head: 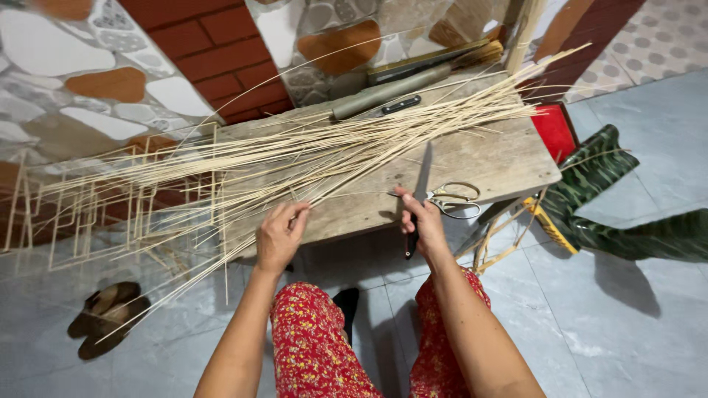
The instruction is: The person sits on the floor and uses a knife to sharpen the ends of thin bamboo sticks. They pick up individual sticks from a pile on a low wooden table, hold them against their leg, and scrape the knife along the surface to create a point. The person occasionally uses scissors to trim the sticks.
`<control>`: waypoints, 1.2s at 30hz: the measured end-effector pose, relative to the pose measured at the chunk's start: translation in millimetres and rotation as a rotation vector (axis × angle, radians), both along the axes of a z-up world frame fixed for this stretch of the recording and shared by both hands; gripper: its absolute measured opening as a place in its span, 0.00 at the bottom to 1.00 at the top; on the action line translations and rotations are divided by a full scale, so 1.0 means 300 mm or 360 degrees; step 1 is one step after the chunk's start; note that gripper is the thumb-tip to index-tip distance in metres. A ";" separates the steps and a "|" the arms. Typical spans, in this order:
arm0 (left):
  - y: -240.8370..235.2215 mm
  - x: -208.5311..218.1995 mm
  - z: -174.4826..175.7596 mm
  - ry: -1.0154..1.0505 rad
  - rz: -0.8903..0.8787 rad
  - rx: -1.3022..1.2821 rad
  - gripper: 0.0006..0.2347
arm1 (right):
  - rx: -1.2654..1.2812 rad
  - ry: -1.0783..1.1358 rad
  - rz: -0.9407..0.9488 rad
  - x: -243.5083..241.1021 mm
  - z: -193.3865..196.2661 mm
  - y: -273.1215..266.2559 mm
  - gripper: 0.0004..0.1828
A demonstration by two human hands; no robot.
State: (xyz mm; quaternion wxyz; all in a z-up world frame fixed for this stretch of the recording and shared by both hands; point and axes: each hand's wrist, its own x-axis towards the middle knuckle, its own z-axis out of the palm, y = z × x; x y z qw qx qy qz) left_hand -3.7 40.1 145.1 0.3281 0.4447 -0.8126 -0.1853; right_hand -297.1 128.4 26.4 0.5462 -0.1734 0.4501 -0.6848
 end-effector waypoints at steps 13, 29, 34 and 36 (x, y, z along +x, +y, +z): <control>0.313 0.324 0.067 -0.0069 -0.0064 0.0130 0.05 | -0.0162 -0.0204 -0.0143 0.049 -0.054 -0.051 0.17; 0.634 1.174 0.035 -0.0384 0.0986 -0.0212 0.04 | -0.0168 0.0051 -0.0334 0.120 0.109 0.048 0.16; 0.676 1.224 0.043 -0.0322 0.0993 -0.0237 0.04 | -0.0318 0.0015 -0.0420 -0.013 0.119 0.070 0.13; 0.676 1.221 0.065 -0.0165 0.1018 -0.0142 0.04 | -0.0348 -0.0001 -0.0460 -0.120 0.125 0.084 0.12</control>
